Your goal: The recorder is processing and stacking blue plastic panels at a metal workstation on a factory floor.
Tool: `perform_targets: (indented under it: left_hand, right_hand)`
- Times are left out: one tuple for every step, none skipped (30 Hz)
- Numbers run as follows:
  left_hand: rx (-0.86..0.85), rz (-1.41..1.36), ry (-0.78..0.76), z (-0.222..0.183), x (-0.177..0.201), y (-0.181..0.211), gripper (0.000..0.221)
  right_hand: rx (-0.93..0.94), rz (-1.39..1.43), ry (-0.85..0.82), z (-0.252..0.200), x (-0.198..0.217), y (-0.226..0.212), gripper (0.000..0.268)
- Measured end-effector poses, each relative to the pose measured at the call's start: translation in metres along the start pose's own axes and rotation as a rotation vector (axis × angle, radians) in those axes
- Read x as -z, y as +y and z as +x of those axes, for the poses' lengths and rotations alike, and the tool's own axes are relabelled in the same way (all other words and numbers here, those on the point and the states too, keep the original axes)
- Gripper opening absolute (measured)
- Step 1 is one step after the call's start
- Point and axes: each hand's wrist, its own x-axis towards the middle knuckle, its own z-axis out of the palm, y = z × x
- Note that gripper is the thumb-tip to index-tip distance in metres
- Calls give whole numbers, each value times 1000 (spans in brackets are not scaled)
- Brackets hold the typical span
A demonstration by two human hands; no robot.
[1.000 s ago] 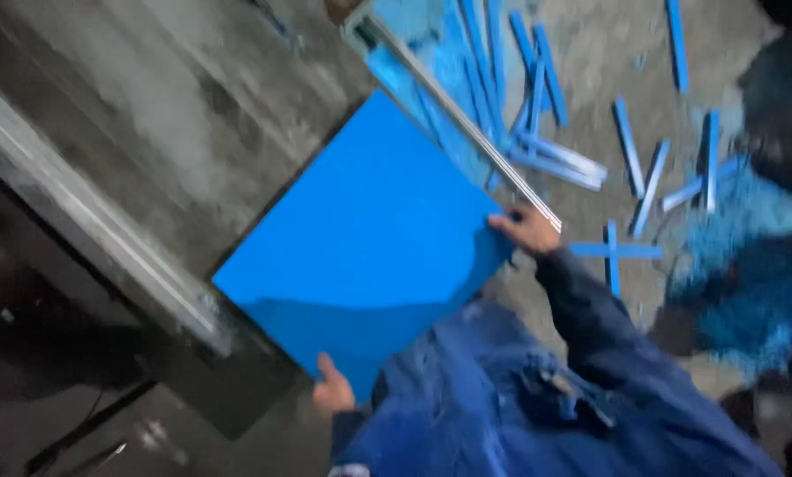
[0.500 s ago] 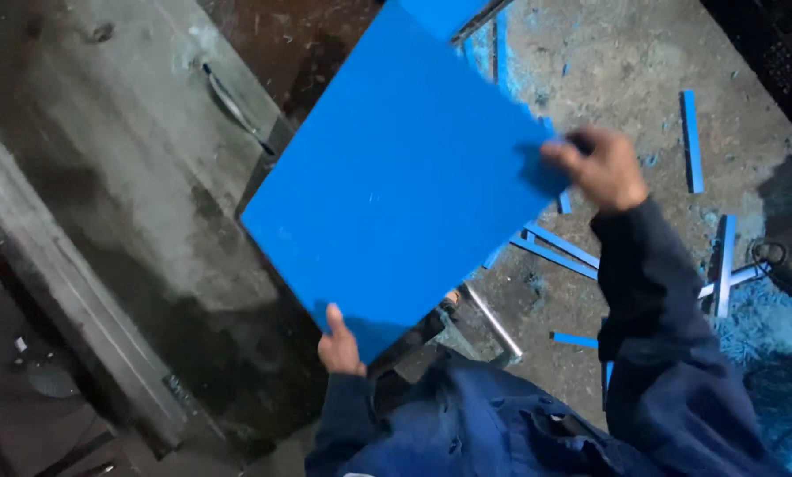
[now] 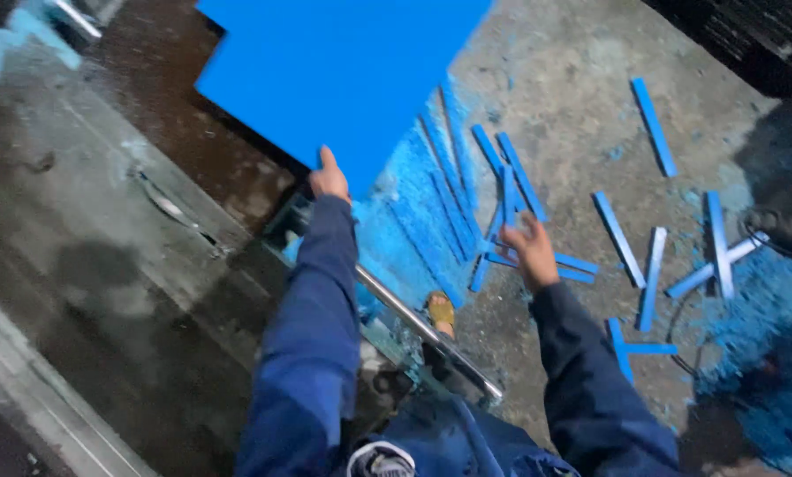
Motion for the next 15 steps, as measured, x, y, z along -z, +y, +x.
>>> perform_targets:
  left_hand:
    - [6, 8, -14, -18, 2, 9, 74]
    - [-38, -12, -91, -29, 1, 30, 62]
    - [-82, -31, -169, -41, 3, 50, 50]
    - [-92, -21, -184, -62, 12, 46, 50]
    - [-261, -35, -259, -83, 24, 41, 38]
    - [-436, -59, -337, -103, 35, 40, 25]
    - [-453, -57, -354, -111, 56, -13, 25]
    - [-396, -86, -544, -122, 65, -60, 24]
    - [-336, -109, -735, -135, 70, -104, 24]
    - [-358, -113, -763, -178, 96, -129, 24]
    - [-254, -87, -821, -220, 121, -154, 25]
    - [-154, -54, -882, -261, 146, -179, 28]
    - [-180, -50, -917, -293, 161, -201, 28]
    - [-36, 47, -938, -325, 183, -229, 21]
    - [105, 150, -950, -356, 207, -260, 31]
  right_hand:
    - [-4, -1, 17, -25, 72, 72, 76]
    - [-66, -111, 119, -46, 129, 134, 51]
    - [-133, -219, 220, -66, 179, 190, 50]
    - [-130, -204, 234, -125, 231, 244, 50]
    - [-246, -649, 400, -175, 276, 287, 49]
    - [-349, -1095, 562, -205, 320, 315, 58]
    - [-346, -1075, 578, -248, 321, 314, 58]
    - [-574, -1116, 605, -288, 322, 313, 74]
    - [-806, -1143, 625, -330, 322, 315, 90]
    - [-796, -1116, 652, -346, 318, 320, 90]
    - [-852, -1087, 683, -365, 315, 328, 90]
    - [-906, -1049, 715, -385, 307, 339, 90]
    - [-896, -1013, 744, -390, 305, 352, 90]
    - [-697, -983, 677, -405, 301, 369, 78]
    - [-494, -956, 620, -420, 298, 389, 68]
